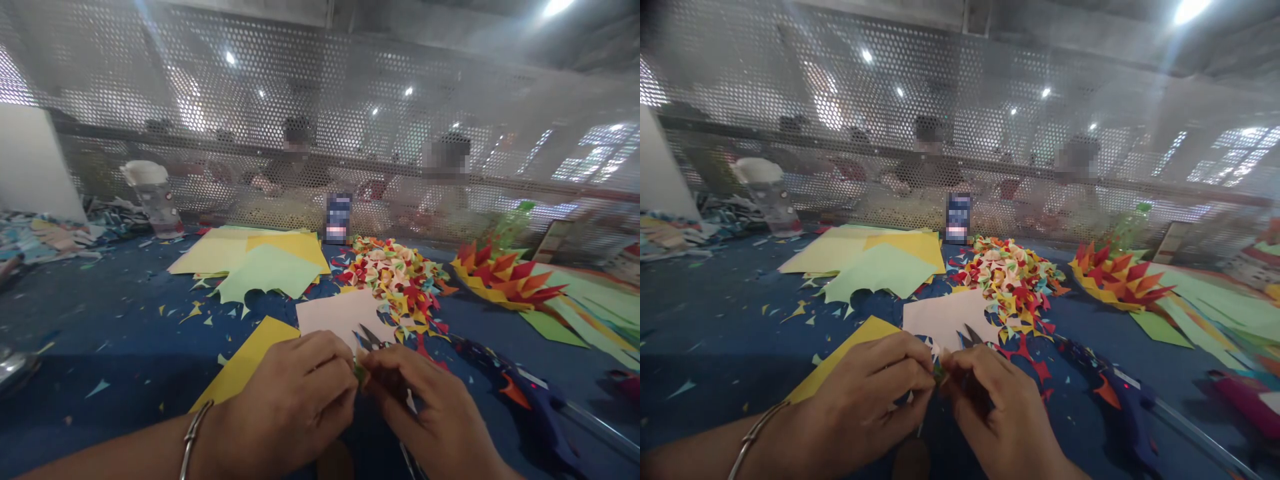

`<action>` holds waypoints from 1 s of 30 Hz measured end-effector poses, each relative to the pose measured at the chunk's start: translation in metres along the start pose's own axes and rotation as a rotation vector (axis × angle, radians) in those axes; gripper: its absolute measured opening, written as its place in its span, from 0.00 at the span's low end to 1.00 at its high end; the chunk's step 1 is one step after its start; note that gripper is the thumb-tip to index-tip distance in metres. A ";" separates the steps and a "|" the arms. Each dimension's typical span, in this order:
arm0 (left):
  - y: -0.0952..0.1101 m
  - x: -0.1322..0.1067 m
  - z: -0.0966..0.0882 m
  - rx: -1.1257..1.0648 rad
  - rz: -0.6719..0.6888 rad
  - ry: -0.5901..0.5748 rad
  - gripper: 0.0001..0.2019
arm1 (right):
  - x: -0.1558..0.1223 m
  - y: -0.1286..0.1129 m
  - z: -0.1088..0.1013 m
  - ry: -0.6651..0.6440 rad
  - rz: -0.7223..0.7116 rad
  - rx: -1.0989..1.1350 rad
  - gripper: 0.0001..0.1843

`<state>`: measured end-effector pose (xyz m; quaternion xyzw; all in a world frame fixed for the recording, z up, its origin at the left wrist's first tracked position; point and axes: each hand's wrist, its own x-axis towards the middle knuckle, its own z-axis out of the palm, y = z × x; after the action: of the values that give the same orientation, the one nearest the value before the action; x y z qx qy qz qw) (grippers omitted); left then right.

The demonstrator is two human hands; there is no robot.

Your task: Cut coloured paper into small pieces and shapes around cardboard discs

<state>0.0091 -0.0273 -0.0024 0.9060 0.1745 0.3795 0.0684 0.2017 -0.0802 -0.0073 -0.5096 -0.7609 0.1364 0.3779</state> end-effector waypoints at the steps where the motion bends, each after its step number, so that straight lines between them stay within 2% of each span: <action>1: 0.000 0.000 0.000 0.001 0.004 -0.005 0.05 | 0.000 0.000 0.000 0.001 -0.001 0.001 0.07; 6: -0.001 0.000 -0.001 -0.008 -0.039 -0.020 0.05 | 0.001 -0.003 -0.002 0.004 -0.018 -0.005 0.07; 9: 0.000 0.002 0.001 -0.047 -0.120 -0.024 0.07 | 0.002 -0.004 -0.003 -0.020 -0.001 0.002 0.08; 13: 0.000 0.004 0.005 -0.169 -0.242 -0.037 0.13 | 0.002 -0.004 -0.002 -0.038 0.025 -0.017 0.07; 18: 0.001 0.004 0.009 -0.300 -0.358 -0.043 0.14 | 0.003 -0.005 -0.001 -0.054 0.025 -0.026 0.06; 26: 0.005 0.001 0.005 -0.348 -0.252 0.055 0.11 | 0.003 -0.005 -0.003 -0.075 0.026 -0.022 0.07; 30: 0.006 0.000 0.008 -0.307 -0.260 0.066 0.11 | 0.002 -0.001 -0.002 -0.049 0.009 -0.025 0.07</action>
<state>0.0165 -0.0323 -0.0066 0.8417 0.2323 0.4193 0.2485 0.2021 -0.0799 -0.0041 -0.5141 -0.7692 0.1410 0.3522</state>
